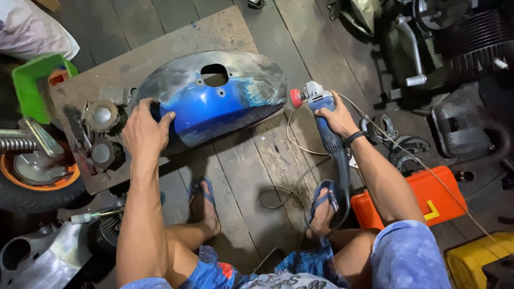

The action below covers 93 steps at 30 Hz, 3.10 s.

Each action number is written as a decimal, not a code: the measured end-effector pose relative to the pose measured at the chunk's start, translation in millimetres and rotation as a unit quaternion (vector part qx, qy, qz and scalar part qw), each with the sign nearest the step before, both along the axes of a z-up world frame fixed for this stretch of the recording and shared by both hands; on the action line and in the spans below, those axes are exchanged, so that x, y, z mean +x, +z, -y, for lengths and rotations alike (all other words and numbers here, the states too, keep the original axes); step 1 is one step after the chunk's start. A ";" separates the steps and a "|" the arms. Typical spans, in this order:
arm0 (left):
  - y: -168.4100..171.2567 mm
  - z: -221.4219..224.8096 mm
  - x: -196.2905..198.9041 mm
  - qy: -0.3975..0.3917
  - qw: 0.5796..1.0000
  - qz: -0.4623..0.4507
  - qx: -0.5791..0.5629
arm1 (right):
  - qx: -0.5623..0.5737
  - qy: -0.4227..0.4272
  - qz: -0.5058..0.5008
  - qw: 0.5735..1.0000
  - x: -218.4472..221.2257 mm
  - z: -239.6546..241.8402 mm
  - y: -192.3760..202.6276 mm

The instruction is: Applying spray and using an angle grinder to sand and repair a motorcycle fuel tank.

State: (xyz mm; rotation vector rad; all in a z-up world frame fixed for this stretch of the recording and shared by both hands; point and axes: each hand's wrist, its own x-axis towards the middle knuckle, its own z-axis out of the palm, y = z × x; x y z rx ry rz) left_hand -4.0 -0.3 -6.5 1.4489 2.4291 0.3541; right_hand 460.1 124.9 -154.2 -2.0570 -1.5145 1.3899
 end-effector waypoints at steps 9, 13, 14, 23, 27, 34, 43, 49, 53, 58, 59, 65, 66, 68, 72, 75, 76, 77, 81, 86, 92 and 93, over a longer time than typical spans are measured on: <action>-4.3 1.7 -2.8 -0.010 1.000 -0.003 0.002 | -0.018 -0.003 0.003 1.000 -14.6 29.3 33.1; -4.5 1.9 -1.0 -0.005 1.000 -0.005 0.003 | -0.012 -0.002 0.000 1.000 -8.5 33.6 23.9; -2.0 2.0 0.5 -0.005 1.000 -0.003 0.003 | -0.014 -0.001 0.001 1.000 -8.4 35.5 23.5; -0.8 1.6 1.0 -0.006 1.000 0.002 0.008 | -0.014 0.002 -0.001 1.000 -1.4 36.7 9.7; 0.3 3.0 2.7 0.003 1.000 -0.001 -0.001 | -0.014 0.000 -0.002 1.000 0.7 34.5 1.2; 5.7 2.8 4.9 -0.003 1.000 0.004 -0.002 | -0.022 -0.009 -0.005 1.000 0.9 31.2 -2.0; -1.9 2.0 0.9 0.003 1.000 -0.003 -0.004 | -0.015 -0.021 -0.018 0.999 -3.0 24.5 -0.9; -4.1 1.1 -1.1 0.003 1.000 0.002 -0.006 | -0.004 -0.029 -0.035 0.999 -4.4 15.7 -3.5; -2.3 0.2 1.1 0.012 1.000 -0.003 -0.011 | 0.008 -0.027 -0.041 0.999 -5.4 11.4 -3.4; -0.4 0.5 2.2 0.014 1.000 -0.003 -0.020 | 0.014 -0.023 -0.050 0.998 0.2 14.3 -11.3; 1.2 0.8 3.1 0.012 1.000 -0.003 -0.017 | 0.010 -0.023 -0.051 0.998 0.0 18.3 -8.5; -2.8 0.8 1.9 0.010 1.000 -0.009 -0.014 | 0.012 -0.016 -0.050 0.999 1.6 18.9 -9.3; -2.6 0.8 1.9 0.009 1.000 -0.009 -0.010 | 0.014 -0.013 -0.045 0.999 2.2 15.7 -12.4; -2.0 0.4 1.2 0.009 1.000 -0.008 -0.010 | 0.017 -0.019 -0.052 0.998 -4.4 11.5 -4.7; -5.8 0.5 -0.3 0.006 1.000 -0.007 -0.013 | 0.021 -0.030 -0.053 0.998 -9.2 10.0 2.5; -6.3 0.7 -0.6 0.009 1.000 -0.009 -0.013 | 0.017 -0.027 -0.051 0.998 0.3 10.1 -17.0; -3.9 -0.1 0.0 0.010 1.000 -0.007 -0.014 | 0.017 -0.026 -0.050 0.998 -2.8 14.0 -9.9; -2.0 0.4 1.3 0.005 1.000 -0.003 -0.009 | 0.013 -0.028 -0.050 0.998 -4.6 20.3 -2.6; -6.8 1.1 -0.7 0.000 1.000 -0.012 -0.004 | 0.005 -0.020 -0.021 1.000 -1.9 25.0 -4.4; 1.1 0.9 1.7 -0.001 1.000 0.006 -0.017 | 0.009 -0.025 0.021 0.999 -9.0 33.6 -1.8; -7.1 1.4 -4.8 0.003 1.000 0.014 -0.017 | 0.013 -0.068 0.032 0.997 -41.2 68.4 21.6; -2.2 0.7 -1.6 0.011 1.000 0.020 -0.014 | 0.019 -0.088 0.027 0.996 -47.2 73.9 25.1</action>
